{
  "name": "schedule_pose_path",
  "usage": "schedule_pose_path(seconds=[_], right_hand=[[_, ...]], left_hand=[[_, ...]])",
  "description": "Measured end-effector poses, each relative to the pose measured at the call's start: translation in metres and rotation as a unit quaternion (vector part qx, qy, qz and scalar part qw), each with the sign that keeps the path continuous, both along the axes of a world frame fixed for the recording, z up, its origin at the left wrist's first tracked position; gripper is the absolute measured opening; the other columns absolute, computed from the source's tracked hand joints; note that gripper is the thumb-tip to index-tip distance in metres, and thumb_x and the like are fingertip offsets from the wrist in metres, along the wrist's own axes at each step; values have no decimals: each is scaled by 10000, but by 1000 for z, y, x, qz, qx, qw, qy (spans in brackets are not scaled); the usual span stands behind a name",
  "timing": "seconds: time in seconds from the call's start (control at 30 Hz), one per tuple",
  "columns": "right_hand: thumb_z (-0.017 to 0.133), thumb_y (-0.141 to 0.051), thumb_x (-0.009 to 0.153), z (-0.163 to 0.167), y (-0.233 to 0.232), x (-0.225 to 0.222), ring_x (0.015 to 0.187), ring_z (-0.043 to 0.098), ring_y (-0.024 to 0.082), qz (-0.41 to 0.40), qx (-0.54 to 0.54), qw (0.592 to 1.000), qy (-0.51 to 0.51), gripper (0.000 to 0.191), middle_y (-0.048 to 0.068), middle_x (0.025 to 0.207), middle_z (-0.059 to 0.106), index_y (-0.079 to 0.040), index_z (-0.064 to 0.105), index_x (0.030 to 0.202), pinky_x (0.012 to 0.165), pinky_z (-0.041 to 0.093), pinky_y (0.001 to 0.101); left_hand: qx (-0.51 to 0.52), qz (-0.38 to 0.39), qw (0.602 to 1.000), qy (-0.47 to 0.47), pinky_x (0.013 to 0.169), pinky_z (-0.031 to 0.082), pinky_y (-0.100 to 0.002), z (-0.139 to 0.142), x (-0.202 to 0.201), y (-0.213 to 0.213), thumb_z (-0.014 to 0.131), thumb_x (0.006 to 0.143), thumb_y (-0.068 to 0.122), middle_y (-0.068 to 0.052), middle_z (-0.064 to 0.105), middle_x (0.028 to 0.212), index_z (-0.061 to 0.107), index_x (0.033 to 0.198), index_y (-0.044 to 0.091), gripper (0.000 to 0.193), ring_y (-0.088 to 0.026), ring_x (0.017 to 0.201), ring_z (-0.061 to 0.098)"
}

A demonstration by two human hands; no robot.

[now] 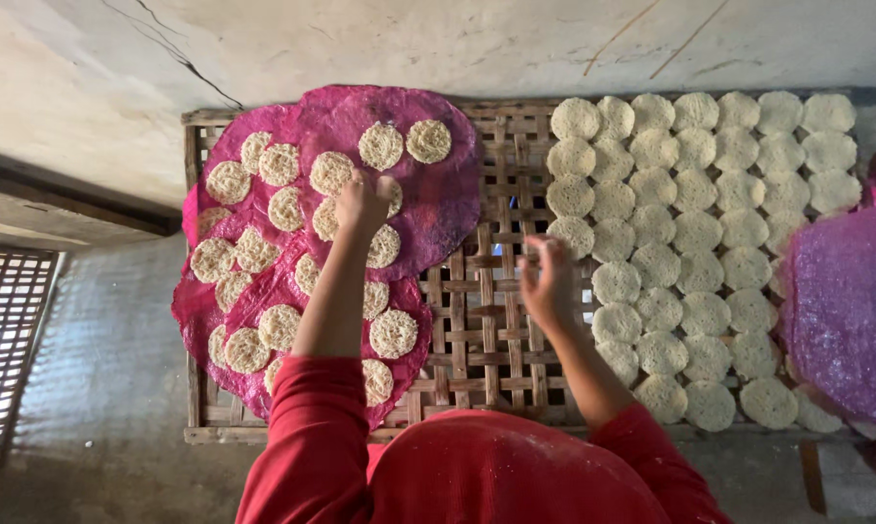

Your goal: The person peels round rice crackers off a pink plastic sheet and arranges them in rows on woven bamboo drying trays, repositioning the sheet to free more crackers and filling gaps across the tray surface.

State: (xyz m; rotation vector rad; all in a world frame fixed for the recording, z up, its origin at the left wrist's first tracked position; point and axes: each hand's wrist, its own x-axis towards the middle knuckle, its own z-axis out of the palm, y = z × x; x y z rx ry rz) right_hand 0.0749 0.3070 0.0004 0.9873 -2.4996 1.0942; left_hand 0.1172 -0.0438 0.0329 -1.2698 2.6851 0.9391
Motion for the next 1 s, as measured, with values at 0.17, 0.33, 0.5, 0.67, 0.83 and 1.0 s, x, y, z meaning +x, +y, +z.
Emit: schedule_pose_path(seconds=[0.17, 0.33, 0.5, 0.67, 0.83, 1.0], right_hand=[[559, -407, 966, -29, -23, 26, 949, 734, 136, 61, -209, 789, -575, 483, 88, 1174, 726, -70, 597, 1309, 893, 580, 311], [655, -329, 1063, -37, 3, 16, 884, 490, 250, 21, -294, 702, -649, 488, 134, 973, 464, 23, 657, 1401, 840, 525, 315], [688, -133, 944, -22, 62, -5, 1127, 658, 248, -89, -85, 898, -423, 399, 133, 1272, 651, -115, 600, 1332, 881, 624, 372], [665, 7, 892, -1, 83, -16, 1080, 671, 321, -94, 53, 988, -108, 440, 168, 1225, 658, -88, 602, 1317, 842, 599, 416], [692, -46, 795, 9, 70, -1, 1061, 652, 322, -126, 124, 973, 149, 538, 161, 1163, 648, -31, 576, 1321, 908, 564, 449], [631, -466, 999, 4, 38, 66, 930, 717, 179, 79, -82, 889, -443, 529, 106, 1256, 728, -15, 628, 1275, 811, 617, 339]], left_hand=[[81, -218, 970, 75, 509, 569, -311, 18, 28, 71, 591, 1042, 348, -86, 708, 833, 693, 1007, 37, 330, -185, 609, 668], [206, -380, 826, 361, 679, 646, -254, 3, 72, 138, 591, 983, 95, -117, 726, 1014, 667, 1215, -11, 266, -171, 855, 723], [-276, -191, 939, 72, 955, 484, -464, -24, 83, 47, 490, 891, 89, -150, 569, 1251, 534, 1371, 31, 485, -309, 1125, 557], [-267, -218, 934, -99, 1051, 409, -525, -45, 87, 13, 559, 892, 130, -150, 479, 1354, 466, 1458, 50, 580, -353, 1255, 454], [-232, -261, 928, -128, 867, 529, -418, -5, 86, 14, 641, 922, 251, -127, 557, 1248, 540, 1335, 95, 453, -271, 1069, 562], [77, -218, 969, -86, 560, 567, -290, 56, 127, 90, 606, 998, 242, -34, 714, 979, 648, 1267, 220, 272, -150, 702, 649]])
